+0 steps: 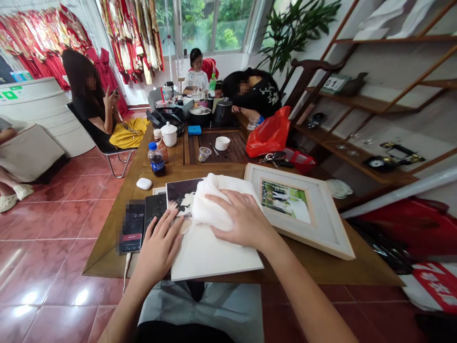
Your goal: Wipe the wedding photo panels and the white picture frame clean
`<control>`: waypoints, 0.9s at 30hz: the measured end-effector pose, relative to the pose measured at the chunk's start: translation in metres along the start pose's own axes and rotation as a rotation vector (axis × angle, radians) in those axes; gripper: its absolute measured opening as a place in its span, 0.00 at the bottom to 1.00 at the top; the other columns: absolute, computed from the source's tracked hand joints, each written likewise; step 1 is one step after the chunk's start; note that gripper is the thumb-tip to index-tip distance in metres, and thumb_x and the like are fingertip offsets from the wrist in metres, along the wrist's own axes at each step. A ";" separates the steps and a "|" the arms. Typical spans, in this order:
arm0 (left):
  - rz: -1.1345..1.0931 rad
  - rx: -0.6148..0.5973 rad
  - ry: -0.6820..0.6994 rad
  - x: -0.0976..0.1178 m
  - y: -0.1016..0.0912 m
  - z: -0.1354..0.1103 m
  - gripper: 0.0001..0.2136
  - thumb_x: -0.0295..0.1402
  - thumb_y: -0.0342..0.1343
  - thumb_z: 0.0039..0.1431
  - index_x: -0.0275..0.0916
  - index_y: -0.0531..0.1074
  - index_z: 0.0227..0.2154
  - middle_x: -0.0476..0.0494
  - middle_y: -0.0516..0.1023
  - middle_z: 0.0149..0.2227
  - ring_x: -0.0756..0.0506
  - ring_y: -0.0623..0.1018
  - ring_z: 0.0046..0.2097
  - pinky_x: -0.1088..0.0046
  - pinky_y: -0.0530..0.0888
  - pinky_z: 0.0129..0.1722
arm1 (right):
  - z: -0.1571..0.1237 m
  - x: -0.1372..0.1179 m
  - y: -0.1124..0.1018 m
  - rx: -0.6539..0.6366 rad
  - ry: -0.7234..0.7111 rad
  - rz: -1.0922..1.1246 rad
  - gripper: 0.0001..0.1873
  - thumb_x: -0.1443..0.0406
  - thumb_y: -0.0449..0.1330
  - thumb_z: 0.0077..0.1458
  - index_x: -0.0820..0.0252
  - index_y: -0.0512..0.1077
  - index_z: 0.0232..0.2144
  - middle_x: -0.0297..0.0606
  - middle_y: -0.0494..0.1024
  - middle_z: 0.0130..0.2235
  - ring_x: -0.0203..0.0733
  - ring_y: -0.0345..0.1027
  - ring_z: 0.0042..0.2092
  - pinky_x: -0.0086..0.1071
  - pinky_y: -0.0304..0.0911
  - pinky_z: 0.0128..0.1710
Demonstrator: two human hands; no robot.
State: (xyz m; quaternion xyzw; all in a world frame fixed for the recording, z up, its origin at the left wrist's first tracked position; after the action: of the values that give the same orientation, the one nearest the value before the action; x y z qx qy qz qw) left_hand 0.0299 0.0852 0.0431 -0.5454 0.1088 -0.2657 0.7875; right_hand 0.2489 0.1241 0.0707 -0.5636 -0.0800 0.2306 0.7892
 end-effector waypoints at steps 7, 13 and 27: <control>0.000 0.065 0.138 0.007 -0.008 0.000 0.18 0.30 0.46 0.73 0.44 0.68 0.62 0.48 0.74 0.63 0.41 0.71 0.65 0.59 0.64 0.64 | -0.031 0.037 -0.036 0.389 0.134 0.027 0.27 0.58 0.62 0.56 0.49 0.72 0.58 0.45 0.75 0.54 0.55 0.74 0.50 0.47 0.70 0.50; -0.034 0.010 0.185 0.021 -0.018 0.000 0.18 0.28 0.45 0.72 0.43 0.68 0.61 0.47 0.74 0.63 0.44 0.73 0.63 0.61 0.64 0.64 | -0.074 0.068 -0.090 0.845 0.224 -0.154 0.33 0.61 0.65 0.53 0.49 0.70 0.62 0.47 0.76 0.49 0.63 0.73 0.50 0.54 0.69 0.50; 0.153 -0.240 0.351 0.081 0.002 0.006 0.36 0.48 0.55 0.66 0.40 0.53 0.71 0.38 0.58 0.72 0.33 0.62 0.71 0.49 0.63 0.66 | -0.077 0.143 -0.025 0.288 0.325 -0.335 0.29 0.51 0.56 0.56 0.54 0.72 0.56 0.53 0.75 0.55 0.65 0.71 0.54 0.57 0.62 0.52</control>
State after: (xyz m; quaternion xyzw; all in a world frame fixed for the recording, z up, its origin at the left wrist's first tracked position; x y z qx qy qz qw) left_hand 0.1010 0.0465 0.0529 -0.5707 0.3159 -0.2811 0.7039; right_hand 0.4118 0.1171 0.0475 -0.4543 -0.0108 0.0125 0.8907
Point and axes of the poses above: each hand's wrist, its own z-axis towards the middle knuckle, its own y-axis out of the palm, x = y × z, the point moved 6 cm from there along z, towards the middle knuckle
